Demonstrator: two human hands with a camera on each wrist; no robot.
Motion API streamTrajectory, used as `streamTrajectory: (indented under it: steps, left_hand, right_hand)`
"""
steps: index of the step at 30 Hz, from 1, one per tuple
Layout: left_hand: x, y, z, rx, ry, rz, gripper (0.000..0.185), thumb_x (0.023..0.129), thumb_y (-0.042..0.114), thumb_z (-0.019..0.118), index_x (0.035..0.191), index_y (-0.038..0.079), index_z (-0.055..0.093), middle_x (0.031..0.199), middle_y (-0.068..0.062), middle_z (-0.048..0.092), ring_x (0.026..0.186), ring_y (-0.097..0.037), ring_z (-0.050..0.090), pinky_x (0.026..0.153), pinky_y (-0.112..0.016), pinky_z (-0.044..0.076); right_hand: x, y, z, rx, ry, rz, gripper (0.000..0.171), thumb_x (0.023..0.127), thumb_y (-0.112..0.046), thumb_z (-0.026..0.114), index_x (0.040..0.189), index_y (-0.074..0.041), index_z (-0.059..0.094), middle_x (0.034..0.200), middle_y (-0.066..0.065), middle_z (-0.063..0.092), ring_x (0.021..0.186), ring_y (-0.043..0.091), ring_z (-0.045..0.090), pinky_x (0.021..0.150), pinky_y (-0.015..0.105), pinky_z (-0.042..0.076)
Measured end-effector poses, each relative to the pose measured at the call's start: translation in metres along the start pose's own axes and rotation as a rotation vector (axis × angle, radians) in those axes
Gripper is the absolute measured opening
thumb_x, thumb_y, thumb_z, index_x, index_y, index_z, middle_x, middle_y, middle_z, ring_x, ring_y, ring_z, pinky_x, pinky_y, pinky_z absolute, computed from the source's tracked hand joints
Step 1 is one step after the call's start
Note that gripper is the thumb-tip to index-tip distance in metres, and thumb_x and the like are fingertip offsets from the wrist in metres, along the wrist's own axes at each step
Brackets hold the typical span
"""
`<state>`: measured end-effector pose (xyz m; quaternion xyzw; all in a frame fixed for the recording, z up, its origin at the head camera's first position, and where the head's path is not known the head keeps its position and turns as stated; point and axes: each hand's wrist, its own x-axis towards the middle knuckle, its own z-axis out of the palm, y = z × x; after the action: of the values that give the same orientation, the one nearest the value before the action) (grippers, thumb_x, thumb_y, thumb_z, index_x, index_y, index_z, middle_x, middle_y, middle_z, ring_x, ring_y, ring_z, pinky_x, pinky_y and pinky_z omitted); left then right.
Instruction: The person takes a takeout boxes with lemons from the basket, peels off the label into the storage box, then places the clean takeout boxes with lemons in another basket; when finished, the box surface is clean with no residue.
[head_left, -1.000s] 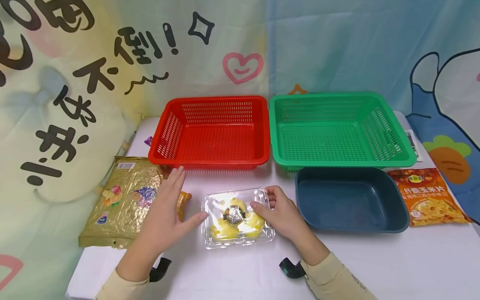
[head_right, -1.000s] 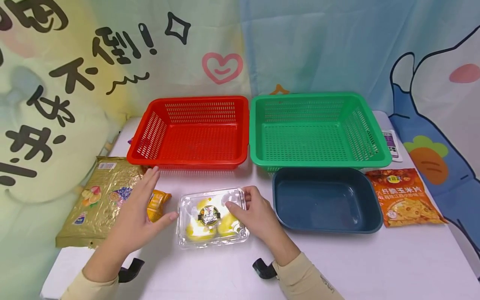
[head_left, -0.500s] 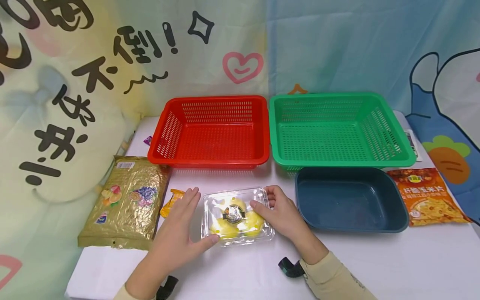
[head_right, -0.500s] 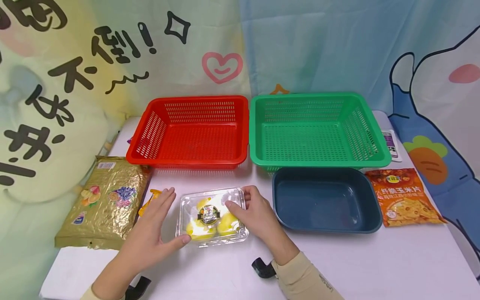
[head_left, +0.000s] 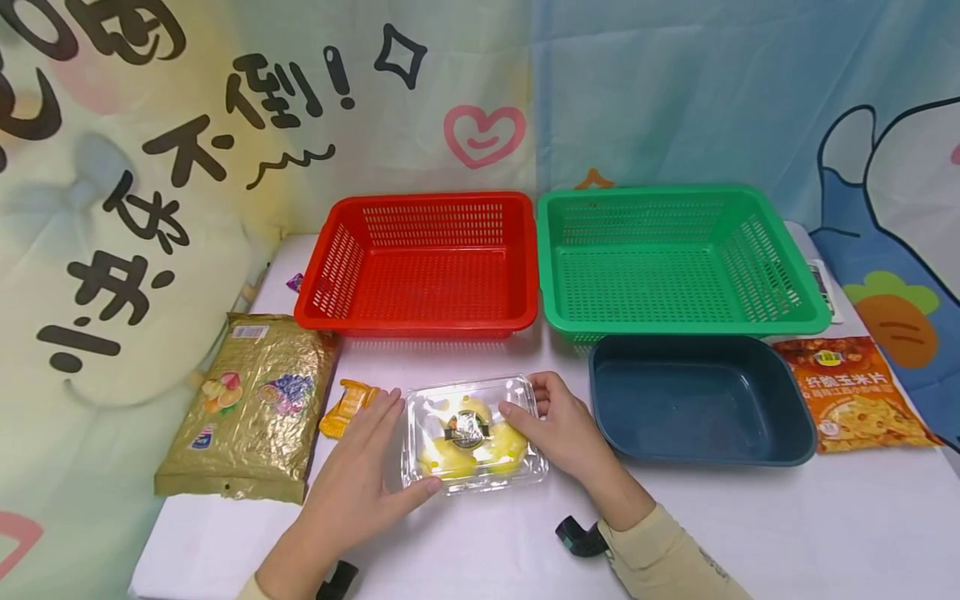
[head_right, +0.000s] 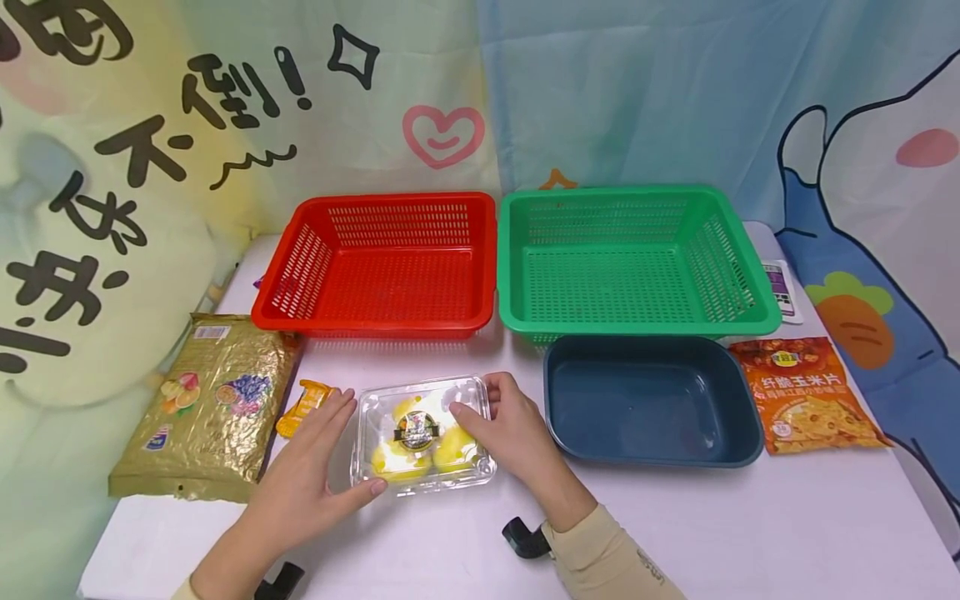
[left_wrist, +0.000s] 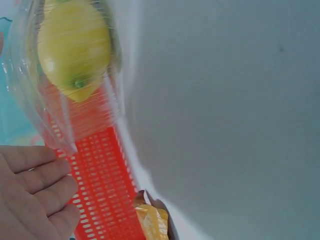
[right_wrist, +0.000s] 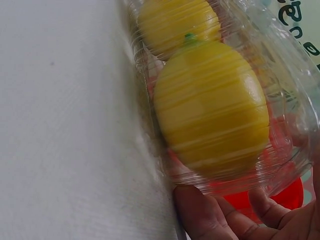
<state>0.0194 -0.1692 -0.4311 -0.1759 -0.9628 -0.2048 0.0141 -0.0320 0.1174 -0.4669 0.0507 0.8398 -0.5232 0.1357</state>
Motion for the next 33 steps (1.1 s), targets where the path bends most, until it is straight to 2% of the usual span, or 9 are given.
streamTrajectory:
  steps: [5, 12, 20, 22, 24, 26, 29, 31, 33]
  left_hand:
    - [-0.001, -0.001, 0.002, 0.003, 0.008, 0.005, 0.105, 0.082, 0.066, 0.078, 0.159, 0.004, 0.042, 0.166, -0.012, 0.042, 0.154, -0.038, 0.04, 0.125, -0.058, 0.036]
    - [-0.003, -0.002, 0.004, 0.007, 0.009, 0.004, 0.11, 0.078, 0.071, 0.08, 0.157, 0.004, 0.045, 0.167, -0.011, 0.041, 0.155, -0.035, 0.039, 0.125, -0.057, 0.035]
    - [-0.003, -0.003, 0.007, -0.01, 0.017, 0.009, 0.111, 0.076, 0.07, 0.082, 0.157, 0.004, 0.046, 0.167, -0.011, 0.042, 0.155, -0.036, 0.038, 0.125, -0.057, 0.036]
    - [-0.003, -0.004, 0.008, -0.007, 0.015, 0.007, 0.11, 0.076, 0.07, 0.082, 0.157, 0.004, 0.046, 0.167, -0.011, 0.041, 0.155, -0.036, 0.038, 0.125, -0.057, 0.036]
    - [-0.003, -0.004, 0.008, -0.002, 0.006, 0.002, 0.11, 0.076, 0.071, 0.081, 0.157, 0.004, 0.046, 0.167, -0.01, 0.041, 0.156, -0.035, 0.037, 0.125, -0.056, 0.036]
    - [-0.003, -0.004, 0.008, 0.004, 0.004, 0.002, 0.111, 0.076, 0.07, 0.082, 0.157, 0.005, 0.045, 0.167, -0.01, 0.041, 0.156, -0.035, 0.037, 0.125, -0.055, 0.036]
    - [-0.004, -0.004, 0.008, 0.009, 0.01, 0.009, 0.11, 0.076, 0.069, 0.083, 0.157, 0.005, 0.046, 0.167, -0.01, 0.041, 0.156, -0.035, 0.038, 0.125, -0.055, 0.037]
    - [-0.004, -0.005, 0.008, 0.011, 0.013, 0.012, 0.11, 0.076, 0.069, 0.083, 0.157, 0.005, 0.045, 0.167, -0.011, 0.041, 0.155, -0.036, 0.038, 0.124, -0.055, 0.038]
    - [-0.004, -0.005, 0.008, 0.012, 0.011, 0.013, 0.11, 0.076, 0.069, 0.082, 0.157, 0.004, 0.045, 0.167, -0.011, 0.041, 0.156, -0.036, 0.038, 0.125, -0.055, 0.037]
  right_hand:
    - [0.0, 0.0, 0.0, 0.009, 0.0, -0.005, 0.065, 0.092, -0.044, 0.078, 0.138, -0.008, 0.052, 0.121, 0.011, 0.066, 0.104, 0.021, 0.065, 0.087, 0.031, 0.057]
    - [-0.001, -0.001, 0.0, -0.003, 0.005, 0.001, 0.067, 0.092, -0.045, 0.077, 0.14, -0.008, 0.051, 0.124, 0.011, 0.066, 0.107, 0.022, 0.065, 0.091, 0.036, 0.058]
    - [-0.001, -0.001, -0.001, 0.003, -0.003, -0.001, 0.069, 0.092, -0.048, 0.077, 0.141, -0.008, 0.051, 0.124, 0.011, 0.067, 0.105, 0.02, 0.066, 0.087, 0.032, 0.057]
    - [-0.001, -0.001, -0.001, -0.004, -0.018, -0.006, 0.072, 0.093, -0.048, 0.075, 0.145, -0.008, 0.048, 0.127, 0.011, 0.066, 0.108, 0.022, 0.066, 0.09, 0.035, 0.059]
    - [-0.002, -0.003, -0.001, -0.042, -0.037, -0.023, 0.076, 0.094, -0.051, 0.072, 0.152, -0.009, 0.044, 0.137, 0.013, 0.064, 0.117, 0.026, 0.065, 0.098, 0.043, 0.059]
    - [-0.002, -0.006, -0.002, -0.095, -0.065, -0.055, 0.083, 0.096, -0.053, 0.068, 0.159, -0.009, 0.036, 0.151, 0.014, 0.056, 0.135, 0.032, 0.059, 0.112, 0.053, 0.052]
    - [-0.005, -0.015, -0.006, -0.185, -0.097, -0.128, 0.092, 0.099, -0.057, 0.062, 0.166, -0.009, 0.023, 0.168, 0.015, 0.036, 0.155, 0.036, 0.038, 0.123, 0.062, 0.037]
    - [-0.008, -0.024, -0.009, -0.233, -0.109, -0.188, 0.092, 0.1, -0.057, 0.059, 0.168, -0.008, 0.019, 0.173, 0.014, 0.025, 0.16, 0.036, 0.027, 0.125, 0.064, 0.031]
    - [-0.011, -0.033, -0.013, -0.281, -0.111, -0.253, 0.089, 0.101, -0.054, 0.059, 0.168, -0.01, 0.02, 0.175, 0.012, 0.02, 0.161, 0.036, 0.023, 0.124, 0.067, 0.032]
